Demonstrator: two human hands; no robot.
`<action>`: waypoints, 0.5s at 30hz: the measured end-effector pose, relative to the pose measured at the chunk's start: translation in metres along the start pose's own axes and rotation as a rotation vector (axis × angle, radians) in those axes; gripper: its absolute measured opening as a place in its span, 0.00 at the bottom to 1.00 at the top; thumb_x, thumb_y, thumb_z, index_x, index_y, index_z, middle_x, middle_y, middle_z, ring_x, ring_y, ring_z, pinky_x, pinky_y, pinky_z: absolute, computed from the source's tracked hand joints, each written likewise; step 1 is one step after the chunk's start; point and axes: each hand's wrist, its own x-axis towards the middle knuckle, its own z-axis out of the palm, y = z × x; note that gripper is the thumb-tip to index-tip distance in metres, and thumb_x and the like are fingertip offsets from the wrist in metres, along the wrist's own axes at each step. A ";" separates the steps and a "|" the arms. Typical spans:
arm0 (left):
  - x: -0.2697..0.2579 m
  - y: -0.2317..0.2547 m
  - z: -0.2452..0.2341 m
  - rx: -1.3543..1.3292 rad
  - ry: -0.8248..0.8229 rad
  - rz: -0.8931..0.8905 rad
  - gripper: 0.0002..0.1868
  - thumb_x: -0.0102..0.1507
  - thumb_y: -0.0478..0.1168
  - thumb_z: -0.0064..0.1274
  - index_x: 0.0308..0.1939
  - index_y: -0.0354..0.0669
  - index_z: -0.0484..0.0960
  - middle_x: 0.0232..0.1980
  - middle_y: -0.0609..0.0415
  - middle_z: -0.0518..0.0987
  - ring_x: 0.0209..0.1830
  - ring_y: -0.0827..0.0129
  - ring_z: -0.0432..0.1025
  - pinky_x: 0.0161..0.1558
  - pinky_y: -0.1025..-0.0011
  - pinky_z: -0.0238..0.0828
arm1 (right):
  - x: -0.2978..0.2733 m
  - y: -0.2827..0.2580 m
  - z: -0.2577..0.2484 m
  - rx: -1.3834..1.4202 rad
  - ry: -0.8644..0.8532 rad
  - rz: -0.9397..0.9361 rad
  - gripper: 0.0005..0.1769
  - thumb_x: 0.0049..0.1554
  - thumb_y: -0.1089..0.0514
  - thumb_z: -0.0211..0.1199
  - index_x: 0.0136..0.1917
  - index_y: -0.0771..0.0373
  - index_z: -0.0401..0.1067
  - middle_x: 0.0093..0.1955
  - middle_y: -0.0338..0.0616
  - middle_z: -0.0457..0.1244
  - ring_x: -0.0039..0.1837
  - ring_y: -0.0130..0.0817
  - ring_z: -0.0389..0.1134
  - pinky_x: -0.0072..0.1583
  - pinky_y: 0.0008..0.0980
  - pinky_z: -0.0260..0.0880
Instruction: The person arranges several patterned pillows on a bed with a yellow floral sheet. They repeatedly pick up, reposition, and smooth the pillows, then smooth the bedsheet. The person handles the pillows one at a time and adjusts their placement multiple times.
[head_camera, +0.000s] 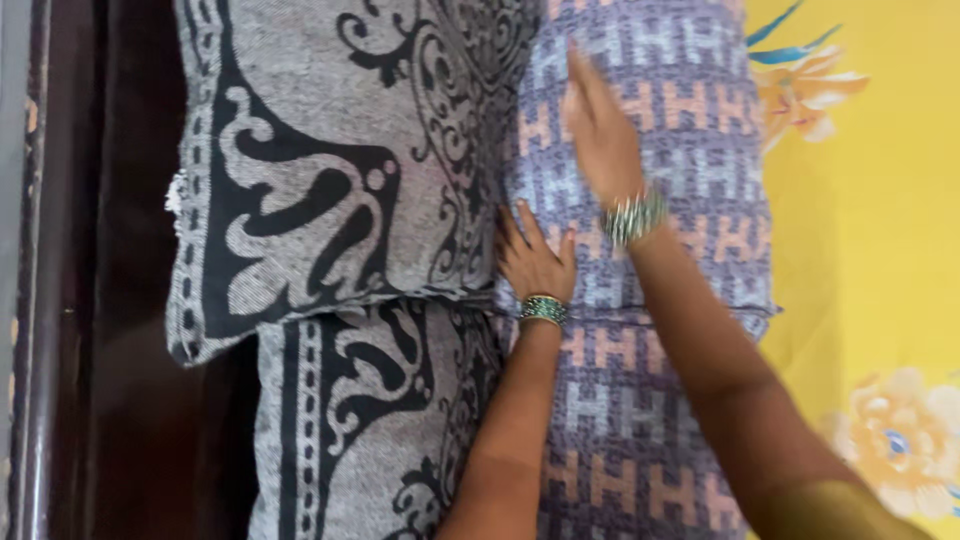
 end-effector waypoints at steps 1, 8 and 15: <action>-0.002 -0.001 0.000 -0.041 -0.075 -0.026 0.50 0.65 0.68 0.43 0.81 0.45 0.47 0.82 0.36 0.53 0.71 0.34 0.60 0.65 0.39 0.59 | 0.030 0.019 0.021 -0.130 -0.093 0.086 0.29 0.70 0.43 0.48 0.77 0.63 0.60 0.75 0.61 0.59 0.76 0.53 0.59 0.74 0.43 0.57; -0.004 -0.007 -0.010 -0.366 -0.465 -0.226 0.52 0.64 0.66 0.41 0.85 0.47 0.43 0.70 0.27 0.65 0.63 0.34 0.67 0.62 0.44 0.65 | 0.104 0.104 0.113 -0.612 -0.443 0.323 0.24 0.69 0.43 0.50 0.69 0.61 0.65 0.66 0.59 0.61 0.66 0.53 0.61 0.66 0.47 0.59; -0.013 -0.012 -0.008 -0.193 0.004 0.051 0.50 0.65 0.64 0.47 0.81 0.43 0.43 0.69 0.25 0.68 0.66 0.31 0.69 0.64 0.44 0.67 | 0.096 0.126 0.100 -0.810 -0.451 0.233 0.21 0.67 0.43 0.51 0.61 0.59 0.70 0.57 0.57 0.64 0.57 0.54 0.64 0.58 0.51 0.61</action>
